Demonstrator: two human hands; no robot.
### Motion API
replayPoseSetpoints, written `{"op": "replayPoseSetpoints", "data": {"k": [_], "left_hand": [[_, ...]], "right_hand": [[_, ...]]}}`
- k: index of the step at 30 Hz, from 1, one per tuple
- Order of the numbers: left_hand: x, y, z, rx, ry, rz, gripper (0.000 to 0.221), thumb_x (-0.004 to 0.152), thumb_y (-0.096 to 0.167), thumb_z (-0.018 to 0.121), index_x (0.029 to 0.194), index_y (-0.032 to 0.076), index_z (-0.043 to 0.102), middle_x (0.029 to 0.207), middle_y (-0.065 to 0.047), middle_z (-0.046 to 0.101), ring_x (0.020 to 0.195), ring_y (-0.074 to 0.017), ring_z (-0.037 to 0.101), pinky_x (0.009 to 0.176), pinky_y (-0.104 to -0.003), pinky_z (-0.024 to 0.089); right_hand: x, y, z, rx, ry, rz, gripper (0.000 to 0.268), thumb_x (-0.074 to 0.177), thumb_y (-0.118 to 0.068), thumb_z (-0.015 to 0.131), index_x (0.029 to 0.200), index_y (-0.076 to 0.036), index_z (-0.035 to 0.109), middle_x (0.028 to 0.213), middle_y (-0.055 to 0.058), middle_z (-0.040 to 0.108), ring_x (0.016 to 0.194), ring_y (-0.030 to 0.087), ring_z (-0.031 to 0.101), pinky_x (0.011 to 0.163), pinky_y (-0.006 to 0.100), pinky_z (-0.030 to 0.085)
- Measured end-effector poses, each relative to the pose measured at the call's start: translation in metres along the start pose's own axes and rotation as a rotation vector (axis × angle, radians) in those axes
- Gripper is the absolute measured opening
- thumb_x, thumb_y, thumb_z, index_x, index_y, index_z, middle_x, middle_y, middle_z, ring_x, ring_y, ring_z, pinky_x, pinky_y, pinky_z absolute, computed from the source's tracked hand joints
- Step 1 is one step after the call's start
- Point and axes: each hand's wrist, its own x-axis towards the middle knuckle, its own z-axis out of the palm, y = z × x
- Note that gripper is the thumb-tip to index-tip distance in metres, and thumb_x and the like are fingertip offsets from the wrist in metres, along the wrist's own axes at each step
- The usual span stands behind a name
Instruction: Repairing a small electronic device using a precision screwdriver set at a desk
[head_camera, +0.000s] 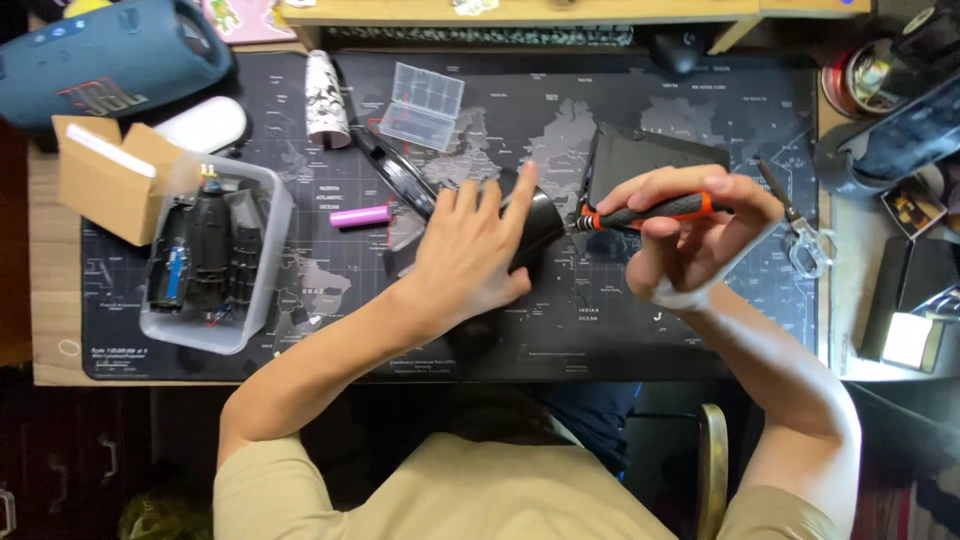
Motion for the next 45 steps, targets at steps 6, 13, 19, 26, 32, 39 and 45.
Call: {"op": "replayPoseSetpoints", "data": {"k": [6,13,19,26,32,39,45], "left_hand": [[-0.014,-0.012,0.011,-0.082,0.039,0.01,0.124,0.067,0.056,0.094,0.165,-0.003,0.046,0.147,-0.025,0.066,0.116,-0.0383,0.061,0.095,-0.047,0.044],[-0.029,-0.036,0.0,-0.253,-0.044,0.041,0.115,0.077,0.055,0.09,0.172,0.01,0.044,0.157,-0.017,0.063,0.124,-0.0402,0.063,0.093,-0.049,0.052],[-0.031,-0.008,-0.002,-0.034,0.101,-0.207,0.109,0.084,0.067,0.086,0.166,0.004,0.051,0.14,-0.022,0.067,0.097,-0.0371,0.065,0.077,-0.044,0.052],[-0.018,-0.033,-0.009,-0.373,-0.143,-0.23,0.124,0.085,0.079,0.079,0.177,0.009,0.033,0.162,-0.021,0.05,0.119,-0.0474,0.061,0.086,-0.059,0.06],[-0.018,-0.043,0.01,-0.747,-0.041,-0.121,0.098,0.096,0.044,0.081,0.176,0.009,0.035,0.176,-0.021,0.038,0.155,-0.0541,0.035,0.126,-0.061,0.032],[-0.011,-0.045,0.016,-1.031,-0.013,-0.128,0.088,0.094,0.029,0.082,0.168,0.007,0.04,0.175,-0.026,0.037,0.164,-0.0589,0.024,0.134,-0.07,0.017],[-0.009,-0.045,0.021,-1.094,-0.001,-0.184,0.079,0.096,0.029,0.082,0.163,0.01,0.046,0.168,-0.021,0.046,0.164,-0.0548,0.029,0.134,-0.071,0.015]], "right_hand": [[-0.049,0.019,-0.019,0.112,-0.043,-0.023,0.034,0.114,-0.016,0.064,0.122,-0.011,0.031,0.091,0.015,0.061,0.074,0.046,0.078,0.065,0.044,0.065],[-0.071,0.027,-0.032,0.099,-0.103,-0.061,0.047,0.1,-0.003,0.081,0.111,-0.006,0.035,0.093,0.021,0.075,0.082,0.051,0.082,0.069,0.05,0.067],[-0.07,0.036,-0.037,-0.013,-0.116,-0.007,0.052,0.096,-0.006,0.091,0.104,-0.005,0.04,0.093,0.023,0.081,0.076,0.042,0.079,0.064,0.047,0.063],[-0.063,0.04,-0.028,-0.017,-0.119,0.081,0.048,0.097,0.002,0.089,0.097,-0.005,0.041,0.095,0.024,0.082,0.082,0.046,0.081,0.071,0.047,0.064],[-0.064,0.046,-0.023,0.021,-0.097,0.122,0.047,0.097,0.007,0.087,0.092,-0.005,0.042,0.095,0.025,0.082,0.084,0.046,0.081,0.075,0.046,0.065],[-0.06,0.045,-0.025,-0.003,-0.139,0.124,0.044,0.093,0.013,0.089,0.087,-0.003,0.048,0.094,0.023,0.083,0.082,0.045,0.082,0.072,0.044,0.065],[-0.06,0.043,-0.026,-0.077,-0.191,0.067,0.035,0.09,0.016,0.088,0.088,-0.001,0.058,0.093,0.022,0.082,0.08,0.045,0.081,0.069,0.047,0.067]]}}
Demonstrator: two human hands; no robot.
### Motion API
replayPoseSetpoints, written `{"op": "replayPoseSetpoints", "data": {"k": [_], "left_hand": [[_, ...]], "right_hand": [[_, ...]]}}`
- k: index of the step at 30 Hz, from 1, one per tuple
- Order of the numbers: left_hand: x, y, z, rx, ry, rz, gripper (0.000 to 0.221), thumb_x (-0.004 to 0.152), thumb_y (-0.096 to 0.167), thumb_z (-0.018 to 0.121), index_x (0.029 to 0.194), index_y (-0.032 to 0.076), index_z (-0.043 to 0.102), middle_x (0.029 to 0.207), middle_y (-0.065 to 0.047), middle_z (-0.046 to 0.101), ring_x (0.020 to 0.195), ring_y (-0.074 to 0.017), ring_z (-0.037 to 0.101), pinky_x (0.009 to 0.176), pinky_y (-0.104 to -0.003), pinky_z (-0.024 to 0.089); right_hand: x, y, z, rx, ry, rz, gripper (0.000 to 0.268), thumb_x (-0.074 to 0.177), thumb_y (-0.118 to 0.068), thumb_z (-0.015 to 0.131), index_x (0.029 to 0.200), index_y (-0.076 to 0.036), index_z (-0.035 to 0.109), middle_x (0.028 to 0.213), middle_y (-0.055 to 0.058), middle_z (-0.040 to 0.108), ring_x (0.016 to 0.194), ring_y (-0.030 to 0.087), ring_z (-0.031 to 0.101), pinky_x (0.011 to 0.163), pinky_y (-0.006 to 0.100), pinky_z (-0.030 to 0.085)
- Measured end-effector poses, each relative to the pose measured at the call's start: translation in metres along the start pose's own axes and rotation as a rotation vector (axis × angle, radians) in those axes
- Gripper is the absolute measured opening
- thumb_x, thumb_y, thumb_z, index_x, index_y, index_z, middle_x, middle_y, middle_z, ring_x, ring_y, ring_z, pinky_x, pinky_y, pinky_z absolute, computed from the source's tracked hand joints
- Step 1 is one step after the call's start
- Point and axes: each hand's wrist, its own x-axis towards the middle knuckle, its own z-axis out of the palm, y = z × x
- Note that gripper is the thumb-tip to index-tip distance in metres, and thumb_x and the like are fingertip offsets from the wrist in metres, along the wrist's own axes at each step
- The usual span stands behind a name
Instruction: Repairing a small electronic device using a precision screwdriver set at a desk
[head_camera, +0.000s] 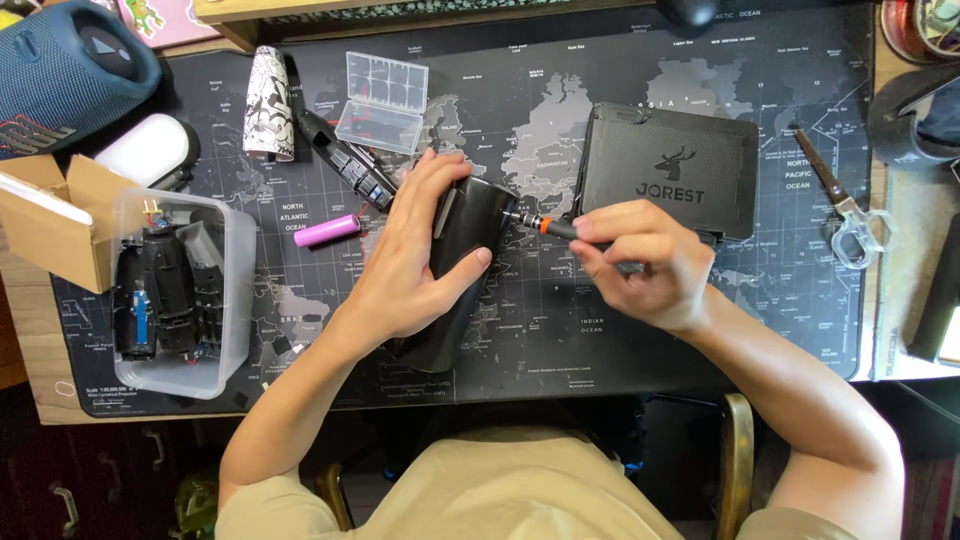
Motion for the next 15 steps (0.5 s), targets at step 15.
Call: {"op": "replayPoseSetpoints", "data": {"k": [15], "left_hand": [[0.0021,0.004,-0.0011,-0.044,0.016,-0.035,0.074,0.096,0.028,0.083,0.16,0.011,0.05,0.162,-0.019,0.051,0.164,-0.0519,0.033,0.133,-0.072,0.015]], "right_hand": [[0.0036,0.0017,-0.0019,0.053,-0.045,-0.023,0.03,0.089,0.018,0.084,0.102,-0.002,0.066,0.093,0.014,0.083,0.083,0.04,0.083,0.071,0.046,0.069]]}}
